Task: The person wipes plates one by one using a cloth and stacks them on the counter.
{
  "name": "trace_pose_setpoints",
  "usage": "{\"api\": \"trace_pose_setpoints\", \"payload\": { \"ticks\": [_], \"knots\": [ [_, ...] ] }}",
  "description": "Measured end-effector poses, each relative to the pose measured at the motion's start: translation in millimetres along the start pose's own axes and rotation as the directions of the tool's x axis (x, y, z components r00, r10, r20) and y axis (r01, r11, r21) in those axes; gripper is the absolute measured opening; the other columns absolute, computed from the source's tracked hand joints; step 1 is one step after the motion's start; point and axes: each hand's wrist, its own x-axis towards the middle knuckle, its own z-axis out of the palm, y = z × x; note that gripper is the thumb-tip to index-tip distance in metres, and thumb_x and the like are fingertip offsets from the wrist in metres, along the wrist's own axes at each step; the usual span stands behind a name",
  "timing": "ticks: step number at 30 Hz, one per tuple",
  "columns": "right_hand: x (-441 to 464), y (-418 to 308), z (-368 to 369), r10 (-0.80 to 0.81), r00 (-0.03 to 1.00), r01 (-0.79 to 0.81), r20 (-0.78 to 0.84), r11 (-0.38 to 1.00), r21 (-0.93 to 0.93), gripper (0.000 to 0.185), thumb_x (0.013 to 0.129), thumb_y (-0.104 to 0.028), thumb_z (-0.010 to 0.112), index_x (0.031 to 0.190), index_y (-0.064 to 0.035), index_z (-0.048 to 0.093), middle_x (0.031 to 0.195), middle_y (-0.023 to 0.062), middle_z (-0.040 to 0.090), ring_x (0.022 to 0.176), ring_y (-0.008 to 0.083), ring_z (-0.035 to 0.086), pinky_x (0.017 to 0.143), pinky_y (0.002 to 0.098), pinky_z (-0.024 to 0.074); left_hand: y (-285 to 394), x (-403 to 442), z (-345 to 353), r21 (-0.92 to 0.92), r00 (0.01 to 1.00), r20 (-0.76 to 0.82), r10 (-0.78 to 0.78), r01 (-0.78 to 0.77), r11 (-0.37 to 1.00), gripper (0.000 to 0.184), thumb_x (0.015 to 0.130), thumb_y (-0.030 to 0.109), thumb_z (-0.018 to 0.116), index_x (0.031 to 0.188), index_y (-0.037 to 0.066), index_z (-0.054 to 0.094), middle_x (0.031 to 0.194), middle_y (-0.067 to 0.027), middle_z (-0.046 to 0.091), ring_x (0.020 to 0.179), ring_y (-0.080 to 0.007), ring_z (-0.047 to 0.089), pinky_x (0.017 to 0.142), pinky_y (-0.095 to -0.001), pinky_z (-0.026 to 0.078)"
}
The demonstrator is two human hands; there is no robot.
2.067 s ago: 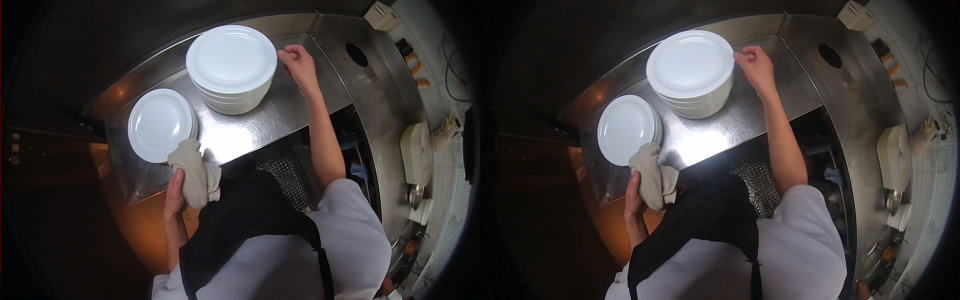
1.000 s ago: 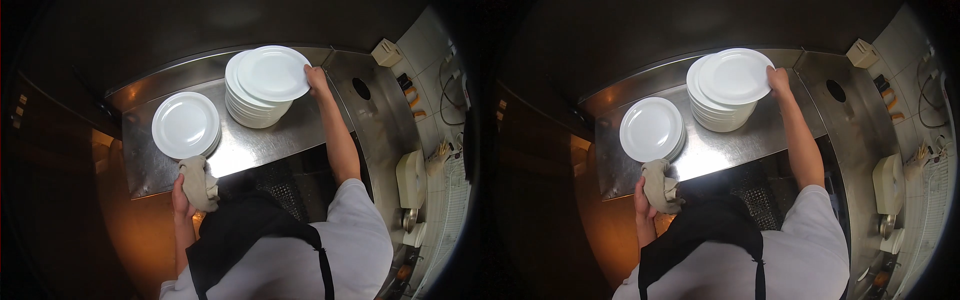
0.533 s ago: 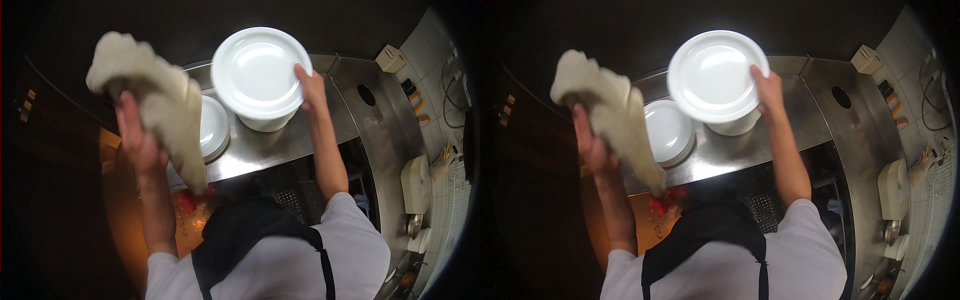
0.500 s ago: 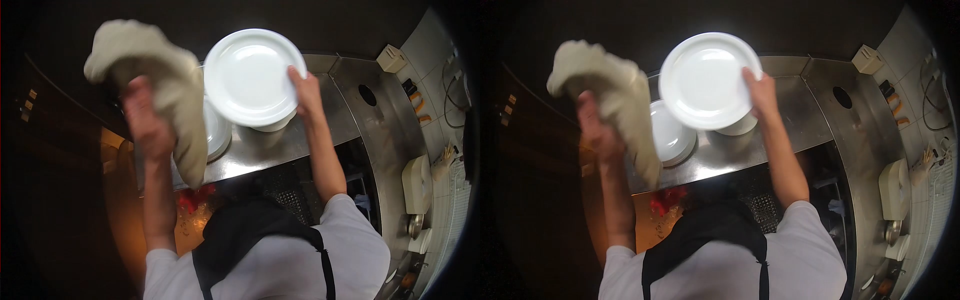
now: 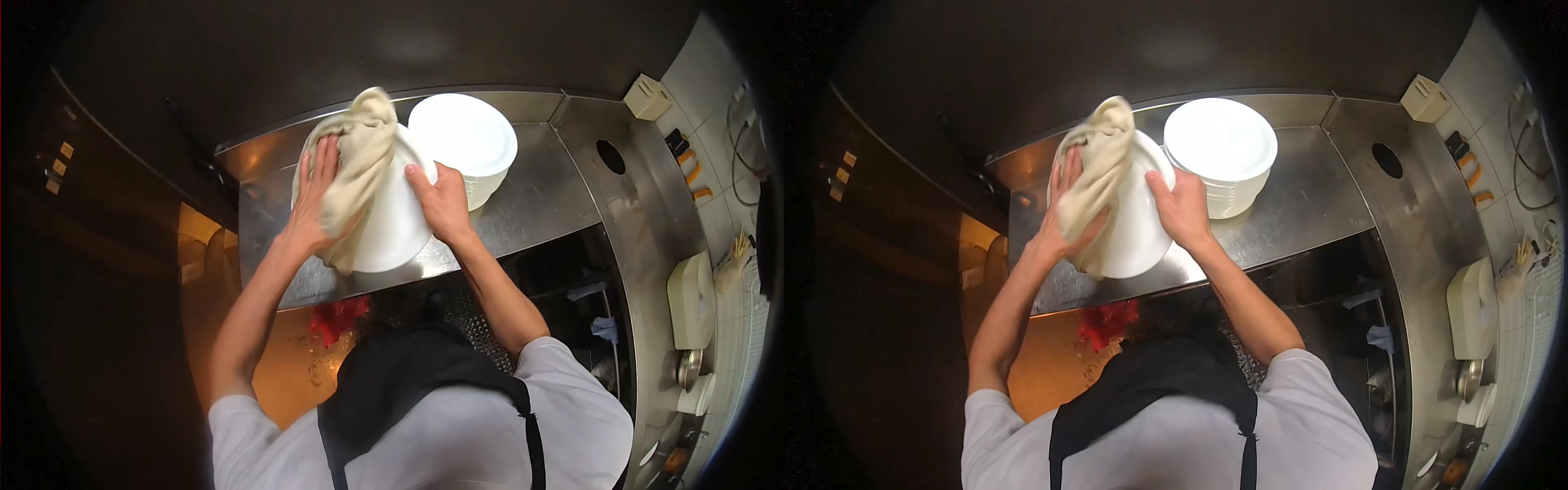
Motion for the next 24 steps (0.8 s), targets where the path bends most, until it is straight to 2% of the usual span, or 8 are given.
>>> {"api": "trace_pose_setpoints", "payload": {
  "ticks": [3,6,7,9,13,18,21,24],
  "knots": [
    [-0.4,3.8,11.8,-0.178,0.963,0.225,0.204,0.946,-0.235,0.020,0.081,-0.010,0.060,0.095,0.0040,0.064,0.081,0.0183,0.066,0.075,0.0334,0.063,0.067,0.0375,0.0495,5.4,19.7,-49.1,-0.061,0.925,-0.169,0.340,-0.354,0.933,0.080,0.073,0.032,0.068,0.140,0.002,0.036,0.146,-0.0226,0.030,0.141,-0.0350,0.022,0.112,-0.0527,0.019],
    [-15.9,-1.9,30.5,-0.522,0.843,0.538,0.129,0.821,-0.193,0.032,0.075,-0.006,0.062,0.106,0.0006,0.060,0.100,0.0213,0.062,0.096,0.0341,0.060,0.077,0.0410,0.0482,15.9,36.1,-90.0,-0.071,0.923,0.327,0.204,-0.192,0.979,0.066,0.067,0.030,0.071,0.122,0.001,0.050,0.124,-0.0193,0.051,0.120,-0.0338,0.049,0.096,-0.0470,0.042],
    [-19.6,-6.0,27.9,-0.475,0.845,0.519,0.245,0.839,-0.161,0.039,0.076,-0.003,0.061,0.114,-0.0019,0.055,0.117,0.0224,0.054,0.111,0.0337,0.053,0.089,0.0428,0.0448,14.2,39.9,-90.1,-0.062,0.945,0.200,0.258,-0.250,0.966,0.050,0.062,0.028,0.073,0.099,0.001,0.052,0.095,-0.0150,0.061,0.089,-0.0350,0.062,0.073,-0.0442,0.050],
    [-23.6,-18.6,29.9,-0.524,0.808,0.587,0.270,0.672,-0.452,0.038,0.081,-0.007,0.062,0.117,-0.0006,0.054,0.119,0.0222,0.053,0.113,0.0349,0.052,0.092,0.0441,0.0426,10.4,41.9,-101.2,-0.116,0.953,0.198,0.231,-0.211,0.971,0.044,0.062,0.026,0.072,0.090,0.001,0.049,0.088,-0.0167,0.062,0.084,-0.0384,0.062,0.069,-0.0452,0.050],
    [-20.5,-36.1,22.2,-0.470,0.873,0.487,0.128,0.849,-0.205,0.027,0.085,-0.010,0.062,0.110,-0.0005,0.062,0.100,0.0240,0.061,0.095,0.0291,0.061,0.074,0.0390,0.0487,-25.3,28.9,-98.9,-0.466,0.996,0.058,-0.067,0.087,0.881,0.037,0.068,0.017,0.066,0.098,-0.001,0.055,0.087,-0.0152,0.065,0.082,-0.0284,0.065,0.072,-0.0372,0.051],
    [-20.0,-67.4,13.1,-0.458,0.884,0.433,-0.098,0.879,-0.201,0.018,0.088,-0.015,0.062,0.091,0.0017,0.069,0.055,0.0124,0.060,0.047,0.0198,0.059,0.050,0.0314,0.0458,-51.5,-11.0,-28.3,-0.992,0.843,-0.006,-0.537,0.061,0.107,0.034,0.079,0.017,0.060,0.108,-0.002,0.057,0.102,-0.0105,0.064,0.091,-0.0229,0.063,0.079,-0.0352,0.051],
    [-18.4,-65.9,19.9,-0.401,0.887,0.368,-0.229,0.914,-0.172,0.020,0.090,-0.016,0.061,0.093,0.0020,0.068,0.058,0.0106,0.059,0.052,0.0117,0.055,0.050,0.0290,0.0434,-19.4,-27.3,28.7,-0.817,0.623,0.416,-0.662,-0.065,-0.574,0.031,0.083,0.020,0.059,0.108,0.002,0.059,0.107,-0.0106,0.062,0.094,-0.0238,0.063,0.085,-0.0389,0.052],
    [-16.1,-51.0,57.2,-0.271,0.844,0.292,-0.463,0.956,-0.027,0.022,0.092,-0.018,0.060,0.097,0.0017,0.067,0.065,0.0099,0.062,0.061,0.0103,0.056,0.056,0.0286,0.0444,40.3,-25.6,36.9,-0.552,0.659,0.535,-0.529,-0.201,-0.809,0.026,0.085,0.021,0.059,0.105,0.005,0.059,0.104,-0.0096,0.063,0.095,-0.0239,0.062,0.086,-0.0402,0.053]
  ]
}}
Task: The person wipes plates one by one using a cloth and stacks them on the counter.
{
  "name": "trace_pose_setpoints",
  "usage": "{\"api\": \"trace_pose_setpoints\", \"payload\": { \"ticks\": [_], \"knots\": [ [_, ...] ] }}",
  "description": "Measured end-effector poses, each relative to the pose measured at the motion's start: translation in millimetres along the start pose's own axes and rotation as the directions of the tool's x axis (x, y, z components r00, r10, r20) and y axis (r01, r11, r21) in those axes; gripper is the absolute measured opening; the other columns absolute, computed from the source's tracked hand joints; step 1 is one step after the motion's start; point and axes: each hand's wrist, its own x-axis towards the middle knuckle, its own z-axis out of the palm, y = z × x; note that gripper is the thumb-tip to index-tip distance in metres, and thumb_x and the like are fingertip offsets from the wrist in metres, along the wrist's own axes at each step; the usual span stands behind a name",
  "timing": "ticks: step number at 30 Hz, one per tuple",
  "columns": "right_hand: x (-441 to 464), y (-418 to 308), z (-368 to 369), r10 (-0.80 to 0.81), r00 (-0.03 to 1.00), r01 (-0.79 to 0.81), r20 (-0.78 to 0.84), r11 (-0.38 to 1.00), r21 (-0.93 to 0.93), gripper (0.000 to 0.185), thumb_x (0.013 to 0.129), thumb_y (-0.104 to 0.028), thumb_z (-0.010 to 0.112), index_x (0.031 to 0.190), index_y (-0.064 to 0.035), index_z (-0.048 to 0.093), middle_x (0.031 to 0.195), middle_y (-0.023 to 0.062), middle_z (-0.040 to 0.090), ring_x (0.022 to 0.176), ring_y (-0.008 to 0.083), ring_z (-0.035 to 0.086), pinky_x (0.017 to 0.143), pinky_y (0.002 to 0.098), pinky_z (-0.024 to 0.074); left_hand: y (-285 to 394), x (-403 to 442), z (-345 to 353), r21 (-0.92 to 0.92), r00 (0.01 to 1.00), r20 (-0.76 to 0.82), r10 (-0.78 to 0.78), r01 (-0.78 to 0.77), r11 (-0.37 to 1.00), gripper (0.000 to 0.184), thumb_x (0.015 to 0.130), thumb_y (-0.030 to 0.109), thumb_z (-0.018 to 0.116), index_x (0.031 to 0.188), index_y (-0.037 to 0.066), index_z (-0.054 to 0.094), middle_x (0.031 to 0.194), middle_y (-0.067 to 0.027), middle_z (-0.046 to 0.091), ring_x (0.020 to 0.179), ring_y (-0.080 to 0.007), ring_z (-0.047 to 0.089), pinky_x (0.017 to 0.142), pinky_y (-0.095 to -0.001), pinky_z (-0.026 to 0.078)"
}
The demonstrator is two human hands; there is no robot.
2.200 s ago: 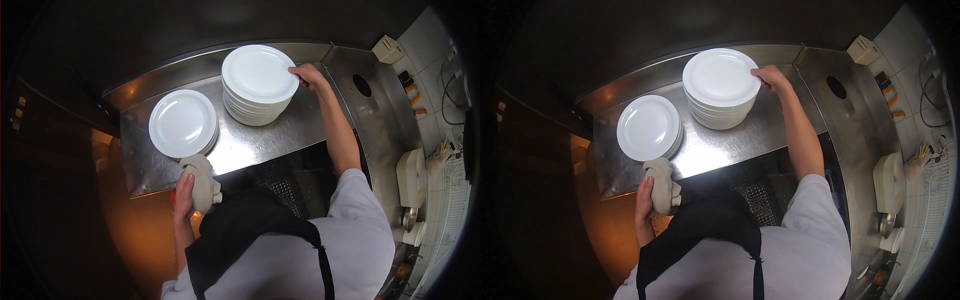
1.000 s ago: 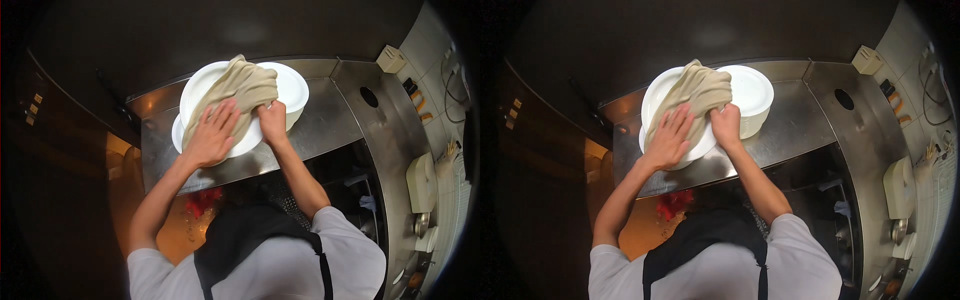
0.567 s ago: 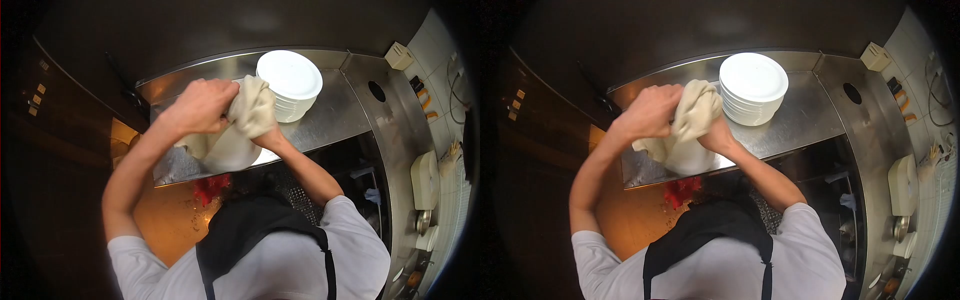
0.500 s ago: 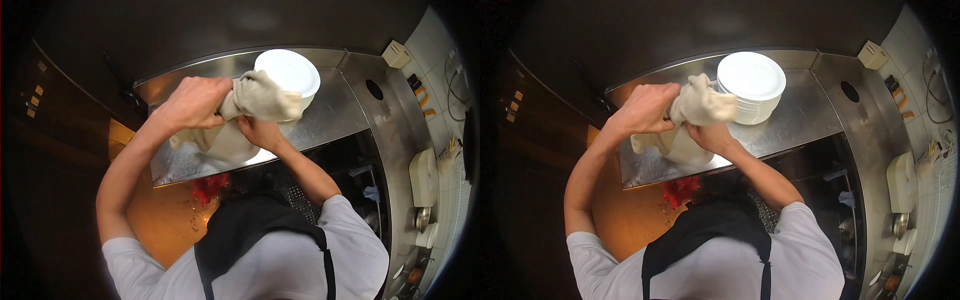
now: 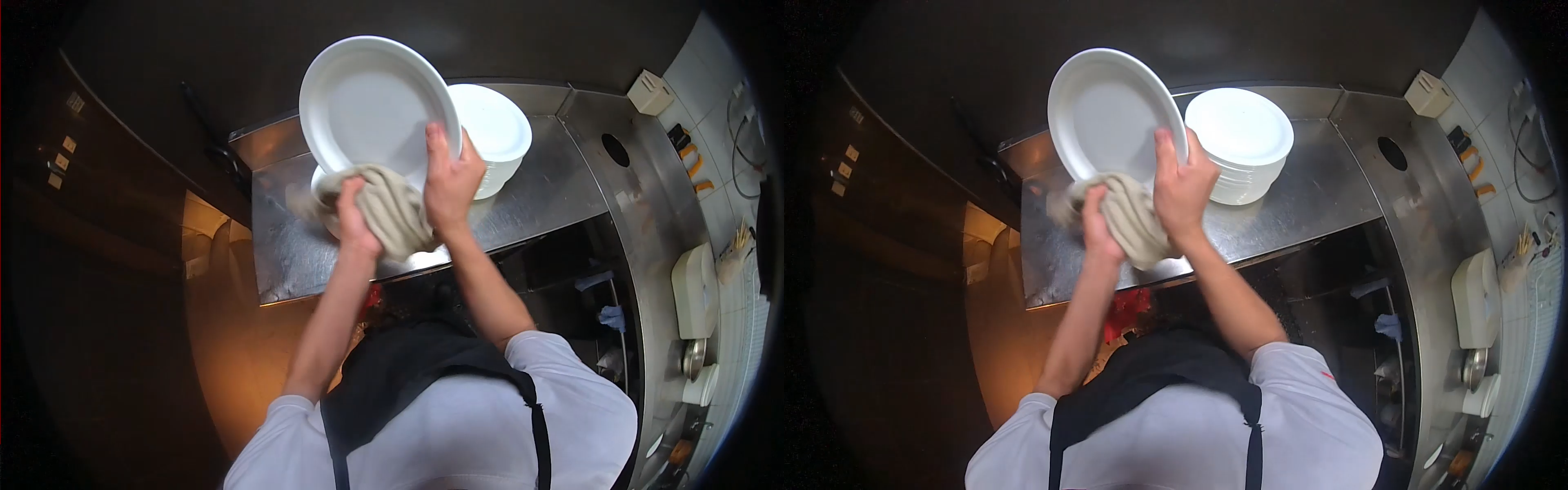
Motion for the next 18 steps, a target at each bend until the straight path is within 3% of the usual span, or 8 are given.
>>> {"api": "trace_pose_setpoints", "payload": {
  "ticks": [2,4,5,6,9,12,15,18],
  "knots": [
    [-17.9,21.2,15.9,0.158,0.987,-0.146,-0.027,0.957,0.250,0.030,0.094,-0.022,0.059,0.109,0.0041,0.060,0.086,0.0080,0.064,0.076,0.0125,0.057,0.070,0.0296,0.0469,-16.4,0.6,-3.8,-0.063,0.999,0.043,0.004,-0.001,0.998,0.023,0.085,0.019,0.059,0.104,0.005,0.059,0.102,-0.0091,0.063,0.096,-0.0240,0.062,0.086,-0.0402,0.053],
    [-32.0,44.2,21.2,0.374,0.926,-0.336,0.050,0.758,0.559,0.037,0.094,-0.024,0.060,0.115,0.0062,0.056,0.098,0.0076,0.063,0.084,0.0160,0.060,0.079,0.0318,0.0490,4.9,1.3,-6.6,0.120,0.972,-0.092,0.218,-0.207,0.971,0.019,0.082,0.012,0.063,0.099,0.004,0.061,0.094,-0.0075,0.064,0.088,-0.0218,0.064,0.081,-0.0360,0.055],
    [-30.8,48.4,9.6,0.403,0.887,-0.453,0.226,0.662,0.597,0.043,0.093,-0.025,0.061,0.121,0.0075,0.051,0.110,0.0112,0.061,0.093,0.0188,0.060,0.087,0.0341,0.0484,24.2,-1.8,-9.5,0.374,0.925,-0.076,0.371,-0.319,0.871,0.021,0.081,0.012,0.064,0.099,0.001,0.061,0.095,-0.0080,0.064,0.082,-0.0195,0.064,0.079,-0.0341,0.055],
    [-18.6,46.1,-1.1,0.376,0.878,-0.478,0.295,0.714,0.511,0.042,0.094,-0.026,0.060,0.119,0.0078,0.053,0.109,0.0120,0.061,0.095,0.0173,0.059,0.086,0.0326,0.0477,50.1,-1.1,-14.5,0.515,0.900,0.033,0.435,-0.388,0.764,0.024,0.081,0.012,0.064,0.100,0.000,0.061,0.096,-0.0084,0.064,0.081,-0.0190,0.064,0.079,-0.0331,0.054],
    [10.3,26.1,-10.9,0.362,0.853,-0.494,0.377,0.792,0.358,0.042,0.094,-0.028,0.058,0.116,0.0081,0.056,0.109,0.0141,0.061,0.101,0.0142,0.056,0.086,0.0294,0.0460,102.5,-10.7,1.4,0.718,0.808,0.361,0.466,-0.560,0.414,0.030,0.079,0.013,0.064,0.105,-0.002,0.061,0.098,-0.0089,0.064,0.081,-0.0187,0.063,0.079,-0.0306,0.052],
    [-4.9,18.9,23.1,0.376,0.910,-0.413,0.172,0.806,0.423,0.046,0.094,-0.032,0.058,0.118,0.0077,0.055,0.111,0.0154,0.061,0.103,0.0146,0.056,0.085,0.0289,0.0467,53.9,-15.2,41.8,0.518,0.685,-0.228,0.692,-0.517,0.682,0.030,0.079,0.014,0.065,0.104,-0.003,0.062,0.096,-0.0084,0.064,0.079,-0.0176,0.062,0.076,-0.0295,0.051],
    [-33.9,27.6,49.3,0.384,0.923,-0.336,-0.016,0.825,0.454,0.051,0.095,-0.036,0.056,0.122,0.0078,0.052,0.111,0.0160,0.061,0.098,0.0154,0.059,0.079,0.0282,0.0498,17.6,-14.6,32.2,0.378,0.750,-0.187,0.634,-0.541,0.751,0.029,0.079,0.016,0.066,0.102,-0.002,0.063,0.095,-0.0071,0.064,0.082,-0.0161,0.061,0.077,-0.0307,0.050],
    [-13.2,56.7,5.2,0.353,0.848,-0.528,0.396,0.641,0.558,0.057,0.095,-0.038,0.055,0.128,0.0073,0.045,0.117,0.0145,0.059,0.102,0.0191,0.060,0.086,0.0313,0.0495,92.2,-18.9,-0.2,0.601,0.868,0.225,0.442,-0.481,0.638,0.029,0.079,0.014,0.066,0.104,-0.001,0.062,0.098,-0.0079,0.063,0.088,-0.0164,0.060,0.081,-0.0309,0.049]
  ]
}}
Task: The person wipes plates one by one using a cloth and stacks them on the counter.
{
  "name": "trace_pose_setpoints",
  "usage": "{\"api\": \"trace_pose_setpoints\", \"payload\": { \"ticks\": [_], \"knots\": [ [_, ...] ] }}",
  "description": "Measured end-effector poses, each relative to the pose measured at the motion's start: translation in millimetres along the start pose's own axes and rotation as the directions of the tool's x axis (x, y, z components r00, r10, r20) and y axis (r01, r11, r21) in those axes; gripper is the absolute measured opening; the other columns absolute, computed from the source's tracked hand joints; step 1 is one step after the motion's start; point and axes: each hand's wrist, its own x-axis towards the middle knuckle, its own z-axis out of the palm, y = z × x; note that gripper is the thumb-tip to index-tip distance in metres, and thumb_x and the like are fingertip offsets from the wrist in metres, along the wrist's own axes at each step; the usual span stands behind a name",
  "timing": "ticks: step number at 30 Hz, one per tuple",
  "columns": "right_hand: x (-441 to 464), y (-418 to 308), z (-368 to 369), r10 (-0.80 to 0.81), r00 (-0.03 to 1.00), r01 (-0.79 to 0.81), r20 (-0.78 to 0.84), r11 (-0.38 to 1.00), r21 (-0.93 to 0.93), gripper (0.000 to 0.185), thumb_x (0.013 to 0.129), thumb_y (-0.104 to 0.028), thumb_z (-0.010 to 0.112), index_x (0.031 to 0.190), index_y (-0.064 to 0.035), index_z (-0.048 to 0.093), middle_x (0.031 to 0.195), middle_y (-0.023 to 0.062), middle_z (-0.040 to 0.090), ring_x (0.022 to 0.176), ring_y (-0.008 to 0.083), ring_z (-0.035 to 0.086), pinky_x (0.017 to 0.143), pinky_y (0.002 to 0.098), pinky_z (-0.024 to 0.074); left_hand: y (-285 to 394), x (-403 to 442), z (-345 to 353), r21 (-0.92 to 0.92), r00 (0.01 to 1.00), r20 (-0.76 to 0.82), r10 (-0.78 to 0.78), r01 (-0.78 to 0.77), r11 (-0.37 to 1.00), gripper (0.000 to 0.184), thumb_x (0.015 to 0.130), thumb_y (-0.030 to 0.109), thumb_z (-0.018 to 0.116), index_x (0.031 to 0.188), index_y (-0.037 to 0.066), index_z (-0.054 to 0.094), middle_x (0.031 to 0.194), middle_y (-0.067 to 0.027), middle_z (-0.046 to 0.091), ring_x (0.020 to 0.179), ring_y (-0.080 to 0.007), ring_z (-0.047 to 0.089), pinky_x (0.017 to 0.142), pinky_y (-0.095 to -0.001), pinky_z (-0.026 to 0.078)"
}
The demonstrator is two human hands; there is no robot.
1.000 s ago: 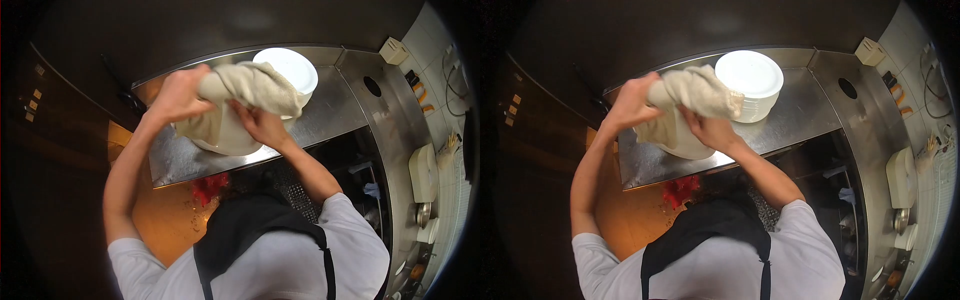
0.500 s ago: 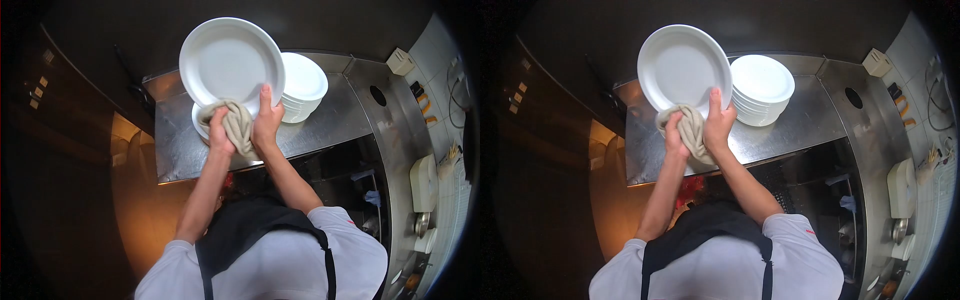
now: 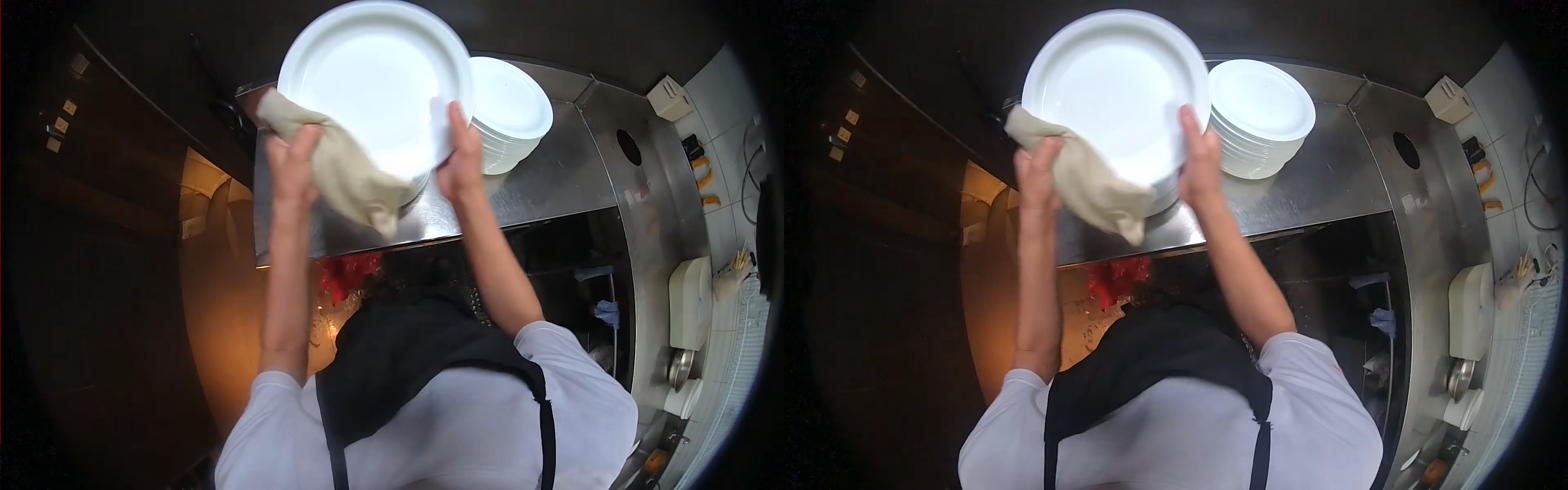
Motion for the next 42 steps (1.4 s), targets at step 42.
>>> {"api": "trace_pose_setpoints", "payload": {
  "ticks": [42],
  "knots": [
    [-44.5,70.6,-99.9,0.049,0.927,-0.289,-0.373,0.727,-0.623,0.030,0.091,-0.018,0.060,0.107,0.0076,0.064,0.090,0.0155,0.069,0.080,0.0190,0.063,0.073,0.0332,0.0491,-51.4,-136.8,-89.6,-0.750,0.877,-0.061,-0.476,0.274,0.601,0.062,0.094,0.045,0.037,0.138,0.001,0.040,0.139,-0.0196,0.045,0.121,-0.0339,0.051,0.100,-0.0454,0.044]
  ]
}}
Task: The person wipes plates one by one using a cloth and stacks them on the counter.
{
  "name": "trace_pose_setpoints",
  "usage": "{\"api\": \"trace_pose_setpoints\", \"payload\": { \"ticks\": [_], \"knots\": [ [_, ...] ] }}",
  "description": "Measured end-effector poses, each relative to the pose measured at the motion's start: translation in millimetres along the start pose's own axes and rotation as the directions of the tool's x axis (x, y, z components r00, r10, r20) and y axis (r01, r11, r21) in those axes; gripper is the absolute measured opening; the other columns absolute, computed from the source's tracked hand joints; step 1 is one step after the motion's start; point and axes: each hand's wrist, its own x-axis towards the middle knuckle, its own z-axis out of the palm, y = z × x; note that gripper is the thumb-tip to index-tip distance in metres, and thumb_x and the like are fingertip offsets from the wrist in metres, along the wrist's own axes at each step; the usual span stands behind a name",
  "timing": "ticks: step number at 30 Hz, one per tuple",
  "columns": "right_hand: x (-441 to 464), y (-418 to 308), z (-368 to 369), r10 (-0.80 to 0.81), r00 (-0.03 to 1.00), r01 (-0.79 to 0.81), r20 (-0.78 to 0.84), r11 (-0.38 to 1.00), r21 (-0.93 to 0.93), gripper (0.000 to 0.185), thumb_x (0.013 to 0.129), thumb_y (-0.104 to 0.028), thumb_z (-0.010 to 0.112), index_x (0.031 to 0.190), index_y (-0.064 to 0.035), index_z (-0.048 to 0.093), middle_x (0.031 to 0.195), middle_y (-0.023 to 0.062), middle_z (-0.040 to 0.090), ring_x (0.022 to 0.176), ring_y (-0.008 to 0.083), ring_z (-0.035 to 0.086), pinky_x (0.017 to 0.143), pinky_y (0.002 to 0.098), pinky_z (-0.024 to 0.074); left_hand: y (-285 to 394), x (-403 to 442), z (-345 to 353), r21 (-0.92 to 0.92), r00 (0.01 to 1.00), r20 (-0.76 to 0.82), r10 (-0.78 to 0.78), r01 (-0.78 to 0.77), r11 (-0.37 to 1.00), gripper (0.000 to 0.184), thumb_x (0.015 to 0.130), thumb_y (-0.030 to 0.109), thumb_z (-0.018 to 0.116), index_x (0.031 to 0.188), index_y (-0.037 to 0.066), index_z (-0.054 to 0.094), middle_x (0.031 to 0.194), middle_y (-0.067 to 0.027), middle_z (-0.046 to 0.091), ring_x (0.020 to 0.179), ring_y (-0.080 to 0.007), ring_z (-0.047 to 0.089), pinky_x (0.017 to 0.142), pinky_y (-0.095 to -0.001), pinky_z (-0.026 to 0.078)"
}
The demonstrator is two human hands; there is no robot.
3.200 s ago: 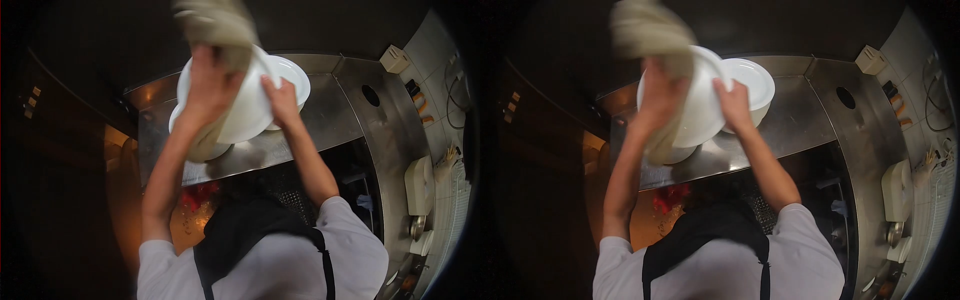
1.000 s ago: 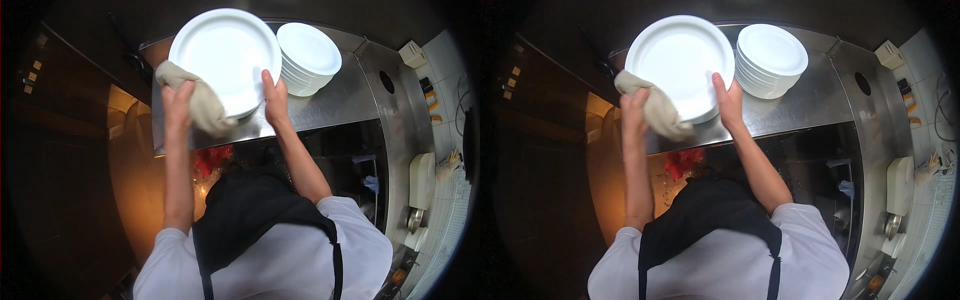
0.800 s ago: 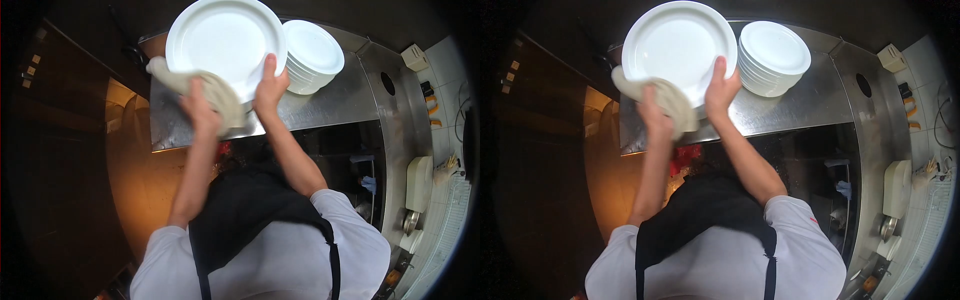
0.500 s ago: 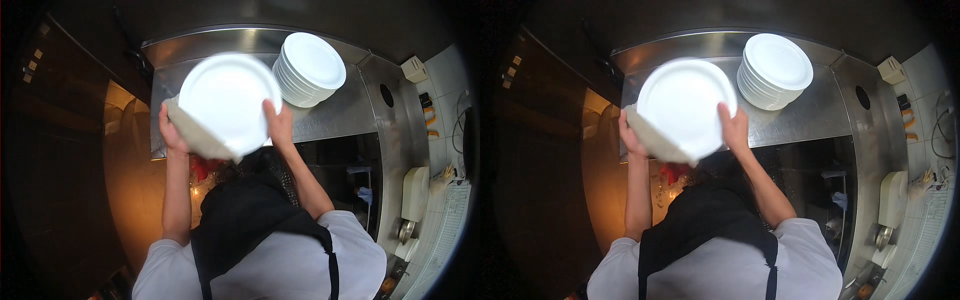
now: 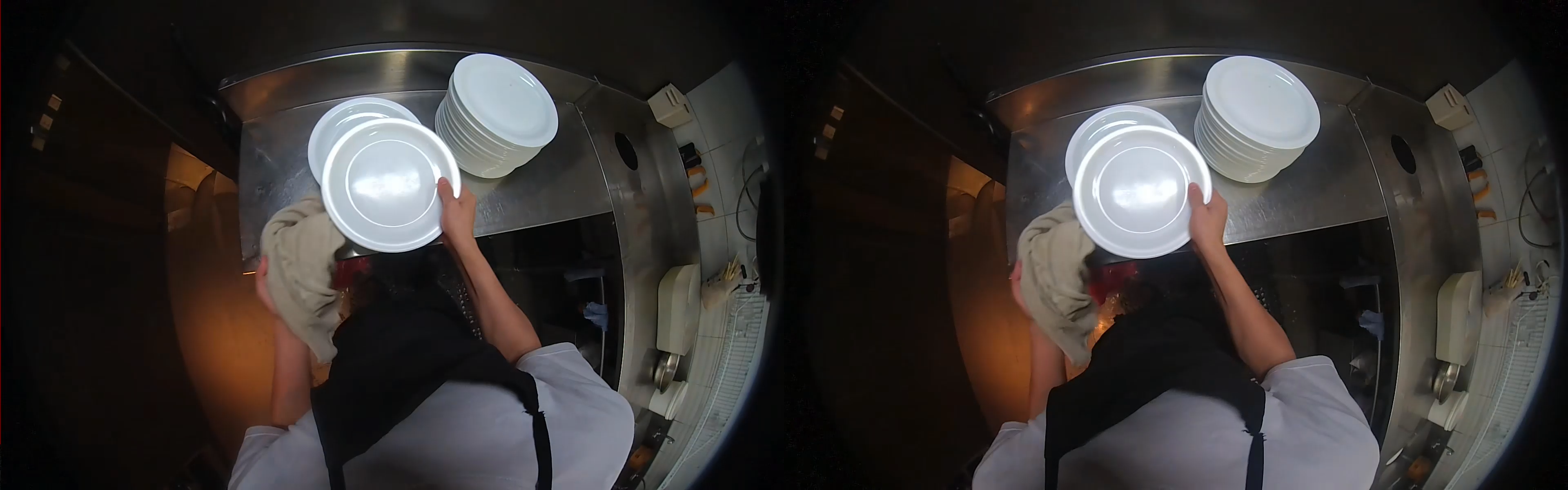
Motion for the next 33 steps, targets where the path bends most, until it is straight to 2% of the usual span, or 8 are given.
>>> {"api": "trace_pose_setpoints", "payload": {
  "ticks": [11,17,18,20,23,24,28,33],
  "knots": [
    [62.2,19.5,34.2,-0.191,0.970,0.153,-0.152,0.961,-0.229,0.030,0.086,-0.015,0.058,0.106,0.0070,0.063,0.093,0.0250,0.067,0.089,0.0379,0.066,0.082,0.0426,0.0484,16.0,-43.0,-10.6,0.088,0.965,-0.008,0.263,-0.261,0.961,0.054,0.096,0.040,0.034,0.137,0.006,0.042,0.132,-0.0158,0.051,0.114,-0.0337,0.055,0.098,-0.0452,0.045],
    [79.7,36.1,68.1,-0.106,0.993,0.118,0.051,0.908,-0.401,0.063,0.090,-0.030,0.057,0.137,0.0037,0.034,0.129,0.0290,0.047,0.121,0.0432,0.044,0.102,0.0478,0.0362,-33.0,-29.4,-6.9,0.091,0.992,-0.021,0.125,-0.122,0.988,0.053,0.096,0.039,0.033,0.132,0.004,0.046,0.128,-0.0154,0.054,0.115,-0.0322,0.054,0.099,-0.0452,0.044],
    [73.7,24.8,59.2,-0.153,0.988,0.154,0.033,0.914,-0.377,0.056,0.089,-0.029,0.057,0.133,0.0017,0.041,0.130,0.0272,0.046,0.121,0.0428,0.044,0.101,0.0477,0.0360,-42.2,-27.3,0.2,0.092,0.988,-0.062,0.139,-0.133,0.987,0.052,0.095,0.039,0.034,0.132,0.004,0.046,0.128,-0.0154,0.054,0.115,-0.0323,0.054,0.099,-0.0454,0.044],
    [65.1,-20.6,17.3,-0.453,0.871,0.491,0.192,0.785,-0.378,0.039,0.091,-0.022,0.054,0.124,-0.0016,0.052,0.117,0.0216,0.060,0.107,0.0330,0.058,0.089,0.0416,0.0455,-59.3,-25.8,16.4,0.092,0.972,-0.149,0.181,-0.168,0.981,0.052,0.095,0.039,0.034,0.132,0.004,0.046,0.128,-0.0154,0.054,0.115,-0.0325,0.055,0.098,-0.0458,0.045],
    [98.8,-96.2,-47.7,-0.402,0.850,0.444,0.340,0.895,-0.053,0.026,0.091,-0.014,0.051,0.113,-0.0038,0.060,0.092,0.0137,0.070,0.082,0.0203,0.067,0.072,0.0329,0.0510,-72.2,-22.7,13.6,0.128,0.978,-0.135,0.156,-0.139,0.982,0.052,0.095,0.039,0.035,0.132,0.004,0.046,0.129,-0.0153,0.053,0.114,-0.0328,0.055,0.097,-0.0461,0.045],
    [127.4,-108.0,-63.2,-0.579,0.781,0.614,0.236,0.781,-0.114,0.023,0.091,-0.009,0.049,0.109,-0.0050,0.062,0.076,0.0087,0.071,0.065,0.0131,0.065,0.061,0.0265,0.0504,-75.7,-21.1,13.2,0.133,0.981,-0.122,0.153,-0.137,0.982,0.052,0.095,0.040,0.035,0.133,0.005,0.045,0.129,-0.0153,0.053,0.115,-0.0328,0.055,0.097,-0.0462,0.045],
    [253.7,-120.7,-118.5,-0.511,0.749,0.649,0.422,0.693,-0.314,0.030,0.090,-0.013,0.050,0.116,-0.0037,0.059,0.096,0.0091,0.072,0.091,0.0182,0.067,0.080,0.0316,0.0500,-94.7,-21.0,19.7,0.149,0.988,-0.075,0.136,-0.124,0.981,0.052,0.095,0.039,0.036,0.133,0.005,0.045,0.129,-0.0151,0.053,0.116,-0.0324,0.054,0.098,-0.0458,0.045],
    [307.5,-125.4,-137.3,-0.315,0.827,0.522,0.465,0.736,-0.430,0.032,0.091,-0.029,0.052,0.085,-0.0037,0.071,0.074,0.0090,0.070,0.066,0.0213,0.064,0.065,0.0340,0.0496,-126.5,-21.2,30.9,0.196,0.967,-0.124,0.221,-0.195,0.961,0.051,0.095,0.038,0.036,0.132,0.005,0.046,0.129,-0.0140,0.053,0.116,-0.0310,0.053,0.100,-0.0439,0.043]
  ]
}}
